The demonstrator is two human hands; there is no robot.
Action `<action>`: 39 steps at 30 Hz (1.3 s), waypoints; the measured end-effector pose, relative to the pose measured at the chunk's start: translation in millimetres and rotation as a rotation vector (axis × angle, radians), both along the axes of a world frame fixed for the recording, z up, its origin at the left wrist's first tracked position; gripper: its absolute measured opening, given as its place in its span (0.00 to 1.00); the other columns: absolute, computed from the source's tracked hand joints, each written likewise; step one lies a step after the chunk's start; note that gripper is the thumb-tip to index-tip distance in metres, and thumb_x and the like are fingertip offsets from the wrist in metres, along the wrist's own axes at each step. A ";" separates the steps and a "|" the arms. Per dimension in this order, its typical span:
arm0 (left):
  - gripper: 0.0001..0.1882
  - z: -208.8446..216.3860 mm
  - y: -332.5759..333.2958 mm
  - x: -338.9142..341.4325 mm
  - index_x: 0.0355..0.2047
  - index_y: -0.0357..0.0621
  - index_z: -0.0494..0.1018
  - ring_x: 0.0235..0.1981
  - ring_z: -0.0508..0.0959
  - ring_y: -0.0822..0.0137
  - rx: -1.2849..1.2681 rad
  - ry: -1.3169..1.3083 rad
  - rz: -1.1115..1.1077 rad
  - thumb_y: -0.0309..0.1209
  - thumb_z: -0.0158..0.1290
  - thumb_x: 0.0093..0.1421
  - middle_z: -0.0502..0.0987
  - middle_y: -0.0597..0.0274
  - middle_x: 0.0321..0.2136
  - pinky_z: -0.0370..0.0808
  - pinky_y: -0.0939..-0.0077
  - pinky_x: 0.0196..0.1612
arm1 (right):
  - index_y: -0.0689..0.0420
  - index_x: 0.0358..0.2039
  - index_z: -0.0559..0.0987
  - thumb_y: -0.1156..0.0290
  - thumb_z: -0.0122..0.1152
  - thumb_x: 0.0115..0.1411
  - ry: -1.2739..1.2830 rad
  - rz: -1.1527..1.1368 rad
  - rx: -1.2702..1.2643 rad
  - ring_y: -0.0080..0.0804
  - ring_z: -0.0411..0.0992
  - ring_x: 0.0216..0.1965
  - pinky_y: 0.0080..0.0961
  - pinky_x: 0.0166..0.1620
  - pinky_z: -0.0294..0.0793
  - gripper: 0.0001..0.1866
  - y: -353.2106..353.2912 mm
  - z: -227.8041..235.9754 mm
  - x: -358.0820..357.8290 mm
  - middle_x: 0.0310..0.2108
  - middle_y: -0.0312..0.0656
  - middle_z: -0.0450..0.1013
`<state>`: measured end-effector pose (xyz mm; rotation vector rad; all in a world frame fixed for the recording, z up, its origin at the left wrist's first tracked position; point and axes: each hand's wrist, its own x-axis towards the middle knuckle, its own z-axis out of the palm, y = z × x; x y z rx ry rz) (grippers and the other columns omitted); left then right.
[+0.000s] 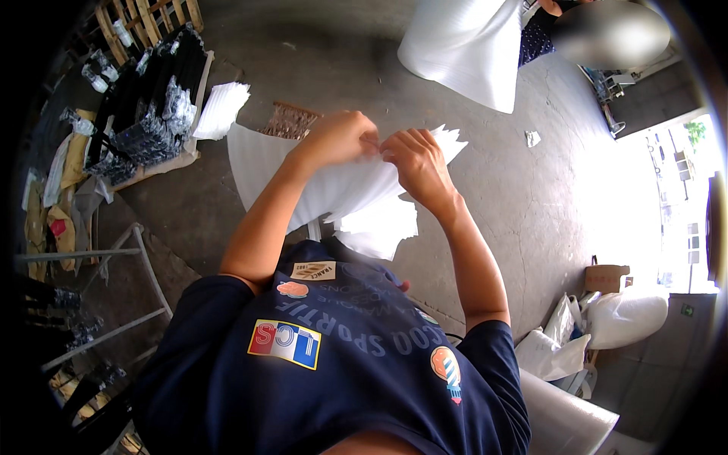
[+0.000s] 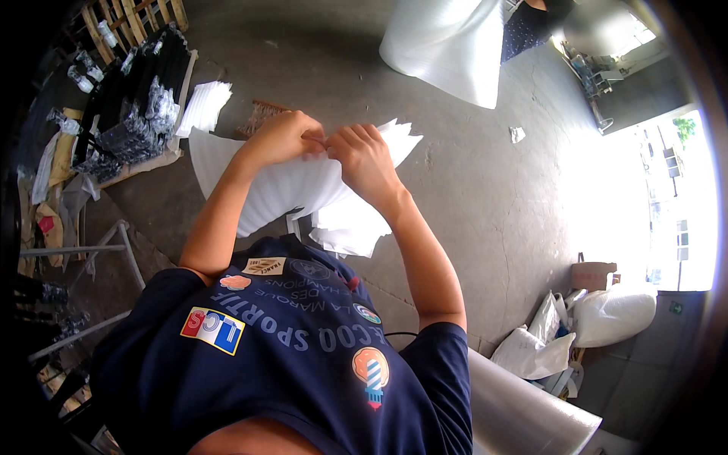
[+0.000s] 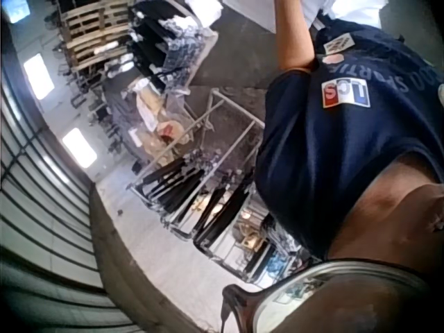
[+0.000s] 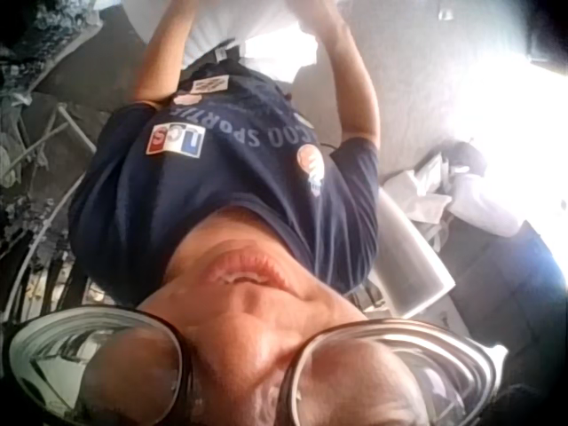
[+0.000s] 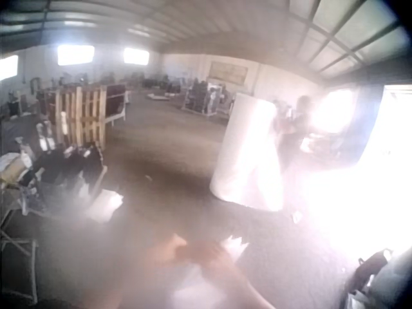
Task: The person organizes and stacks several white foam sheets by hand, picking them up from a pile and placing them into a neat stack on the ground.
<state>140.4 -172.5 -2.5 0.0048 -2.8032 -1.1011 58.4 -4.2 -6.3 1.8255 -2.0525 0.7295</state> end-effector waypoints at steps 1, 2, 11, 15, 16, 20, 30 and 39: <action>0.06 -0.7 -0.6 -0.1 0.25 0.37 0.76 0.21 0.77 0.63 0.018 0.015 0.001 0.26 0.54 0.46 0.75 0.54 0.17 0.70 0.74 0.27 | 0.57 0.21 0.73 0.80 0.53 0.43 -0.012 -0.007 0.015 0.34 0.68 0.31 0.28 0.37 0.64 0.04 -0.6 -1.7 -0.1 0.25 0.38 0.69; 0.06 -2.4 0.1 0.7 0.25 0.37 0.76 0.21 0.77 0.63 -0.004 0.012 0.010 0.26 0.54 0.46 0.76 0.54 0.17 0.70 0.74 0.27 | 0.57 0.21 0.73 0.80 0.53 0.43 -0.008 0.013 -0.005 0.35 0.68 0.31 0.28 0.36 0.64 0.04 -1.3 -4.2 0.6 0.25 0.38 0.68; 0.08 -10.8 2.0 4.5 0.25 0.41 0.77 0.26 0.77 0.57 0.002 -0.043 0.043 0.29 0.52 0.46 0.77 0.52 0.23 0.72 0.68 0.32 | 0.59 0.23 0.72 0.81 0.53 0.44 -0.098 0.018 -0.008 0.38 0.68 0.31 0.30 0.36 0.65 0.04 -1.3 -10.4 9.7 0.25 0.41 0.68; 0.06 -5.5 5.5 7.9 0.24 0.38 0.77 0.22 0.77 0.60 -0.018 0.010 0.081 0.27 0.53 0.48 0.76 0.53 0.19 0.71 0.72 0.29 | 0.60 0.25 0.73 0.84 0.55 0.43 -0.262 -0.091 -0.118 0.42 0.68 0.29 0.33 0.37 0.67 0.07 -7.6 -7.9 22.2 0.25 0.43 0.68; 0.06 -3.9 7.4 8.1 0.24 0.38 0.77 0.22 0.77 0.61 -0.056 0.029 0.087 0.27 0.52 0.48 0.76 0.52 0.19 0.71 0.73 0.29 | 0.60 0.26 0.73 0.84 0.55 0.43 -0.312 -0.141 -0.164 0.42 0.67 0.29 0.33 0.37 0.67 0.08 -9.4 -8.2 25.2 0.24 0.43 0.67; 0.06 -8.4 13.2 0.1 0.23 0.38 0.76 0.21 0.77 0.65 0.036 0.057 0.201 0.28 0.52 0.49 0.76 0.54 0.18 0.70 0.74 0.28 | 0.60 0.27 0.73 0.84 0.54 0.44 -0.185 -0.216 -0.196 0.43 0.66 0.30 0.33 0.37 0.65 0.08 -13.7 -27.1 17.4 0.24 0.43 0.67; 0.09 -37.7 -96.7 -17.0 0.24 0.39 0.76 0.15 0.71 0.76 0.368 0.234 0.451 0.30 0.48 0.53 0.75 0.65 0.17 0.67 0.80 0.19 | 0.61 0.27 0.73 0.85 0.55 0.44 -0.062 -0.099 -0.207 0.39 0.65 0.28 0.32 0.36 0.64 0.08 37.5 -63.2 20.9 0.25 0.42 0.67; 0.12 30.4 -285.1 49.8 0.31 0.40 0.74 0.29 0.75 0.51 -0.420 0.429 0.701 0.35 0.47 0.58 0.75 0.50 0.25 0.70 0.65 0.30 | 0.59 0.26 0.72 0.83 0.53 0.38 -0.163 -0.302 0.254 0.38 0.64 0.33 0.31 0.40 0.63 0.11 222.1 -158.9 17.7 0.27 0.41 0.64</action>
